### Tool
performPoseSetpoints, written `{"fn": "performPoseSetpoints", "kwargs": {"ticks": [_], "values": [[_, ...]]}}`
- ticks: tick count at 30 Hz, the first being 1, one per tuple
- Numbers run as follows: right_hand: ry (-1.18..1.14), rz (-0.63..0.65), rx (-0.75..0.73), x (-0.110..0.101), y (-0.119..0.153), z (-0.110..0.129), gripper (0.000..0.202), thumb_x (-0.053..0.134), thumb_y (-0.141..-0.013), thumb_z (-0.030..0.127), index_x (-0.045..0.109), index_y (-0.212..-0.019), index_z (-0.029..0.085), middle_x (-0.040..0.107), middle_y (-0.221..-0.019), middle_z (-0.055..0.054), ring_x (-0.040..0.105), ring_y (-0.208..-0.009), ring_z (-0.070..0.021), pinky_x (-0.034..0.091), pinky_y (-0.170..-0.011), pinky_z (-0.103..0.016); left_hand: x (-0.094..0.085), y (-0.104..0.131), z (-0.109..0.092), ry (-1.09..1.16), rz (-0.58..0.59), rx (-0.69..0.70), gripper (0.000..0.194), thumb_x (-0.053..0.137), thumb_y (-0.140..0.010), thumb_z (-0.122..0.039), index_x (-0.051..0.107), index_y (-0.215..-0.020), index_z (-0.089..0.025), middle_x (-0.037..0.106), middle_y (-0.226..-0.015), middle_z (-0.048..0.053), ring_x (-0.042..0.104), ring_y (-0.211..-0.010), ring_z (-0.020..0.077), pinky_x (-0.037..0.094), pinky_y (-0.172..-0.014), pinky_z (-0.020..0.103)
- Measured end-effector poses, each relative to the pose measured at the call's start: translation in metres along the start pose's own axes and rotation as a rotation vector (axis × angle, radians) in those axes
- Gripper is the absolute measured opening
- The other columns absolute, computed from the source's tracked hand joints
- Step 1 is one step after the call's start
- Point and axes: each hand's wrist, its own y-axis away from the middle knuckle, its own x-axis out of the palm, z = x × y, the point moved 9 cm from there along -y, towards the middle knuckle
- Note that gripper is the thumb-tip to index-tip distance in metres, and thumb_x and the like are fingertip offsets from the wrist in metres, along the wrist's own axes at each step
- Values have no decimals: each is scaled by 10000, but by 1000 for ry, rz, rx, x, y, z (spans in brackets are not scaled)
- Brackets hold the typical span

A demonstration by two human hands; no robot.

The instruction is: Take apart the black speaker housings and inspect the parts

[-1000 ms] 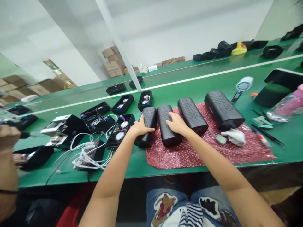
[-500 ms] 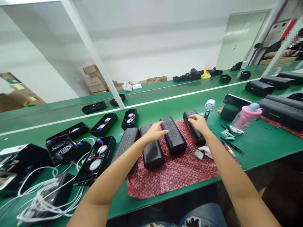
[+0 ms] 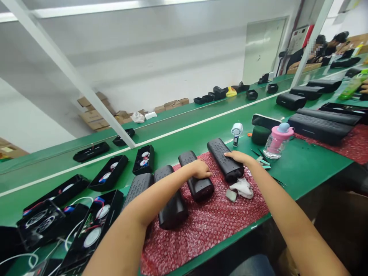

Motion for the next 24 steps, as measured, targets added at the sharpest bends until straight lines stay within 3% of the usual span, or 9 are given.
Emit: {"fn": "performPoseSetpoints", "kwargs": {"ticks": [2,5,8,10,12,14,16,21,24], "values": [[84,17,0,7,4,10,405,566,-976,467,628,-1179,122,686,-1136,-109,683,-990,-211,549,-895,-418,3,8,0,-16,20,32,428,407,-955,-398,737,-837,-153,755,-958,168,682,-925,290,421,-977,456],[231,-19,-30,18,16,33,608,610,-911,537,565,-1298,70,617,-1296,-240,608,-1203,-349,444,-1021,-499,2,30,-2,-2,38,91,471,321,-988,-395,725,-961,-155,733,-1098,171,656,-1057,294,384,-1036,468],[321,-40,-71,32,26,54,788,702,-800,569,512,-1368,57,555,-1351,-314,533,-1281,-448,395,-1040,-523,-3,51,2,39,60,121,450,329,-986,-430,685,-1148,-207,666,-1290,143,576,-1230,287,321,-1110,483],[337,-39,-79,40,27,61,914,736,-744,574,431,-1447,76,532,-1380,-316,530,-1287,-448,409,-1026,-498,-6,61,9,72,94,117,435,491,-912,-477,637,-1259,-258,609,-1388,117,510,-1321,304,288,-1139,511],[328,-15,-68,45,24,61,1015,729,-732,573,315,-1524,92,549,-1377,-297,575,-1252,-414,446,-988,-452,-3,65,15,76,181,106,649,719,-718,-453,586,-1336,-303,562,-1450,93,452,-1379,344,287,-1141,546],[314,11,-59,49,20,58,1045,708,-743,568,249,-1558,102,580,-1362,-270,614,-1214,-381,470,-955,-417,3,64,18,37,274,110,926,831,-503,-301,542,-1382,-323,525,-1488,88,416,-1405,385,309,-1124,573],[315,8,-62,50,18,57,1050,704,-736,575,254,-1564,114,582,-1372,-258,612,-1220,-383,469,-957,-422,6,60,17,-19,306,134,1033,790,-427,-145,511,-1408,-309,509,-1498,111,414,-1404,394,341,-1104,568],[338,-48,-90,45,26,61,1092,725,-697,591,240,-1582,174,606,-1361,-218,609,-1222,-384,463,-957,-433,2,53,4,-102,217,244,877,718,-352,-20,634,-1200,-224,664,-1267,136,600,-1160,345,447,-996,419],[344,-73,-87,40,34,61,1162,752,-667,580,189,-1590,154,623,-1337,-215,633,-1187,-373,476,-935,-421,-3,61,-2,-164,132,269,800,708,-365,-6,629,-1138,-196,669,-1197,144,614,-1079,329,436,-963,415]]}}
